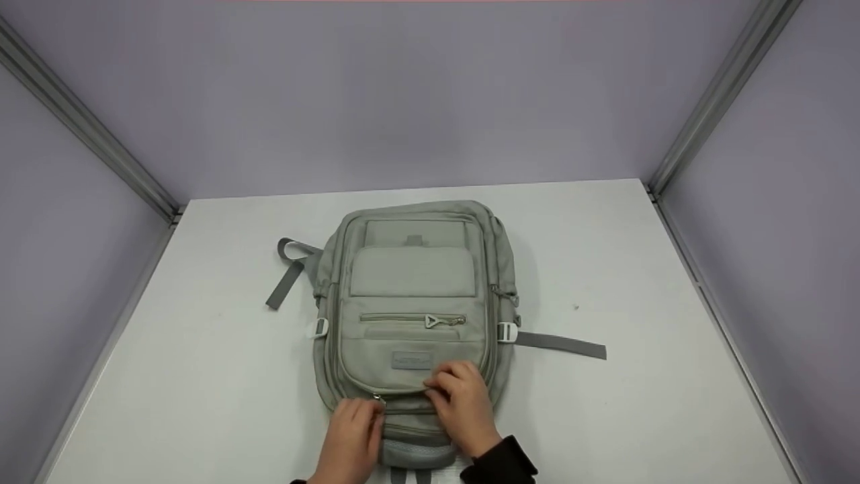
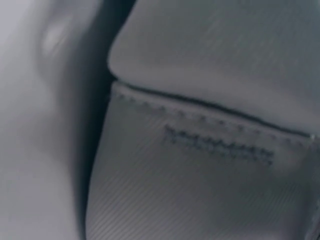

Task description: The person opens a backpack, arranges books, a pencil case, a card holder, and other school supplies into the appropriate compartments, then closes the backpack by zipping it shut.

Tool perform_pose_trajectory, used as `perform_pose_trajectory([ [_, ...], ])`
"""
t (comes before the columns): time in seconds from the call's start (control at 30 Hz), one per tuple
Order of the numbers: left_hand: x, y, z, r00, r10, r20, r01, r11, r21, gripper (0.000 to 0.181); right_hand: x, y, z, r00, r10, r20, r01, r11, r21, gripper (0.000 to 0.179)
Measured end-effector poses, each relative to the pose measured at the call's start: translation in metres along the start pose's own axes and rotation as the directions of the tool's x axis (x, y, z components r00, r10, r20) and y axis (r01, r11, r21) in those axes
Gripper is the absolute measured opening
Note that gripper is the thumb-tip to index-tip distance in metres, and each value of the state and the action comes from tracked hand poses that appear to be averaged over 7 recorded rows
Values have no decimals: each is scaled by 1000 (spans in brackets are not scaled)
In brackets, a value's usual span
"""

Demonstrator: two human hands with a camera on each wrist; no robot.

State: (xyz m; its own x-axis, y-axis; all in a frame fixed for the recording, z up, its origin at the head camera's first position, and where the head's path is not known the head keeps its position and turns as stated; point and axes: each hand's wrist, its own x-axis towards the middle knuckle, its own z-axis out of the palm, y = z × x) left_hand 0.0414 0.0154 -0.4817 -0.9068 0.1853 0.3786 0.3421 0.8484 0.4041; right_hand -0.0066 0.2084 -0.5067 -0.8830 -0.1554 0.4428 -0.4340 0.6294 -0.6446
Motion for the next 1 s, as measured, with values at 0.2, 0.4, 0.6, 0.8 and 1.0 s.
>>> perform_pose_trajectory([
  [0.2,6,15,13,994,108,34,-108,994,0,18,0,-3,-2,1000,29,12,-29,1000,-8,32],
  [0.4,3,1,8,991,128,38,-123,985,-121,12,-7,-15,-4,999,44,-10,-45,992,-118,35],
  [0.6,5,-28,-6,998,59,29,-55,991,-121,21,-19,-40,0,993,97,-73,-111,968,-226,29],
  [0.8,12,-40,-6,997,80,-14,-81,997,-16,25,-20,-58,12,977,199,70,-169,935,-311,21],
  [1.0,14,-33,4,991,134,-12,-134,991,23,28,-18,-66,18,900,341,271,-260,921,-291,14],
])
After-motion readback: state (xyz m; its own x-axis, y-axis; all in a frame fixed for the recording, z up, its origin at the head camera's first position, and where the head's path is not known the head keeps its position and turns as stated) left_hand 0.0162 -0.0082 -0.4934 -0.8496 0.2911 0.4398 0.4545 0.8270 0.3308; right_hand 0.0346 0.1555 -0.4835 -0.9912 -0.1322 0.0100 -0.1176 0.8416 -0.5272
